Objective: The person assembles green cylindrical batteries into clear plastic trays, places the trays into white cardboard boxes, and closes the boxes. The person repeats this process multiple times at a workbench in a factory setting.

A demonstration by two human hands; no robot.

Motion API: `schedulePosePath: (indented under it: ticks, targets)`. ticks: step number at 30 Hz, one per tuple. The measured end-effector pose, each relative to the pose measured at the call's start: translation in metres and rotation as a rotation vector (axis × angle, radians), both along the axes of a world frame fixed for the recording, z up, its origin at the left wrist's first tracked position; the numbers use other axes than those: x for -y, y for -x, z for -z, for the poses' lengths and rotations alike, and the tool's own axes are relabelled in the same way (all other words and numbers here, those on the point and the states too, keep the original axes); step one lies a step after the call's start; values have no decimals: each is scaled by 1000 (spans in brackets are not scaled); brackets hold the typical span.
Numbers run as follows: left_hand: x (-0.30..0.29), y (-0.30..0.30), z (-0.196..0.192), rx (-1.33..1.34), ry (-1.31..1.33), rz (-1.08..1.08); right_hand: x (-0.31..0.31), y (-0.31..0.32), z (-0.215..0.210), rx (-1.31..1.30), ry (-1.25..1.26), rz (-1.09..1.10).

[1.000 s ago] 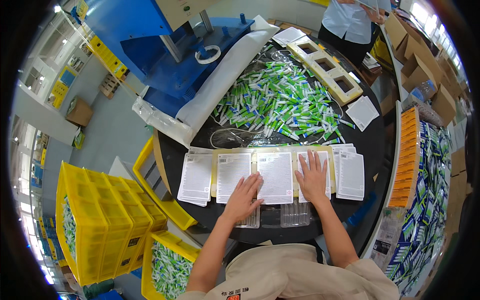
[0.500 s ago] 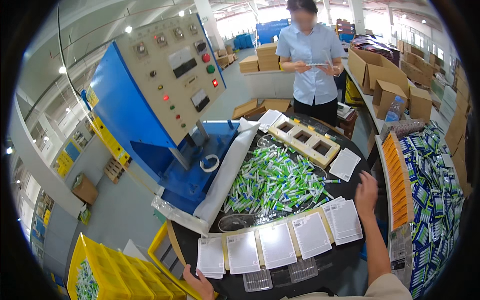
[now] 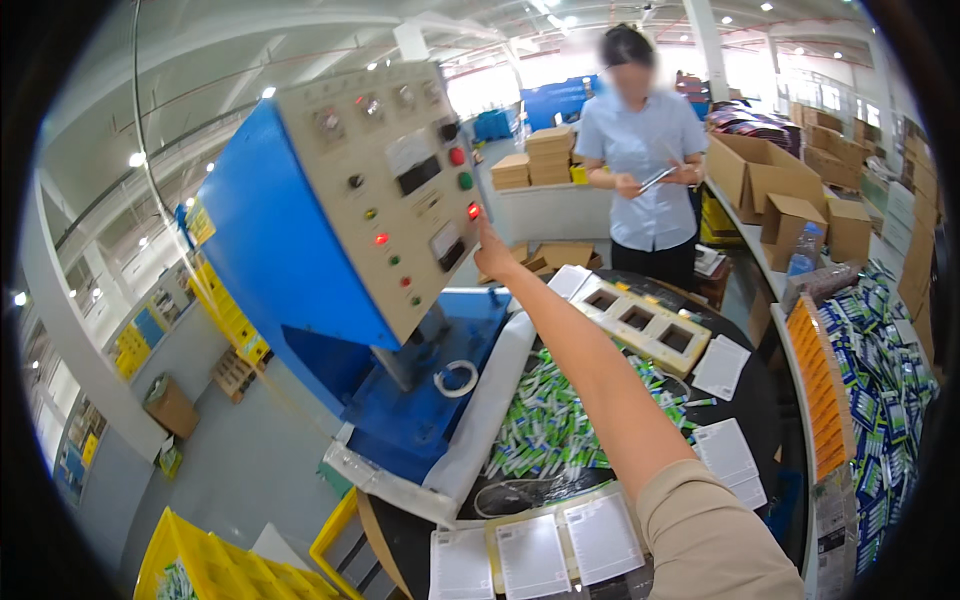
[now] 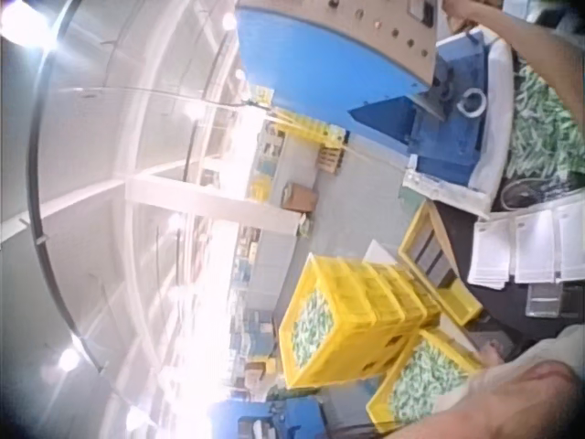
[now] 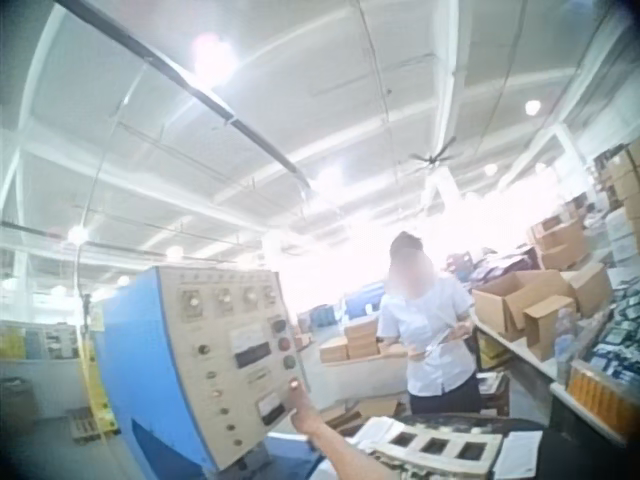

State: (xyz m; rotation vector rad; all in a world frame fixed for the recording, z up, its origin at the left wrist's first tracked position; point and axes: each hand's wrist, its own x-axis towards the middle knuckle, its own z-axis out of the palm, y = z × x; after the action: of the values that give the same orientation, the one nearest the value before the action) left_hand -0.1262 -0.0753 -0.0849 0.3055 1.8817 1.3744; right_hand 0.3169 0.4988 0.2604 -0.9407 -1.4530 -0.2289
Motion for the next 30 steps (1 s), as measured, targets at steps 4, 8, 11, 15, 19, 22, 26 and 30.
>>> schedulePosePath:
  ticks: [4, 8, 11, 15, 19, 22, 26, 30]
  targets:
    - [62, 1, 26, 225, 89, -152, -25, 13, 27, -175, 114, -85]
    - [107, 4, 54, 284, 82, -172, -13, 2, 24, -17, 178, 29]
    - [105, -6, 71, -264, -308, 377, 36, -7, 38, 213, 537, 25]
    - [81, -26, 63, 502, 60, -228, 178, -29, 110, 534, 768, -205]
    - [72, -47, 40, 488, 120, -99, 369, -89, 178, 269, 748, -164]
    - [77, -59, 34, 478, 173, -6, 486, -151, 214, -250, 871, 102]
    - [79, -69, 39, 508, 241, 91, 627, -253, 295, -346, 730, 764]
    - [75, -70, 45, 502, 286, 69, 690, -315, 398, -884, 1206, 957]
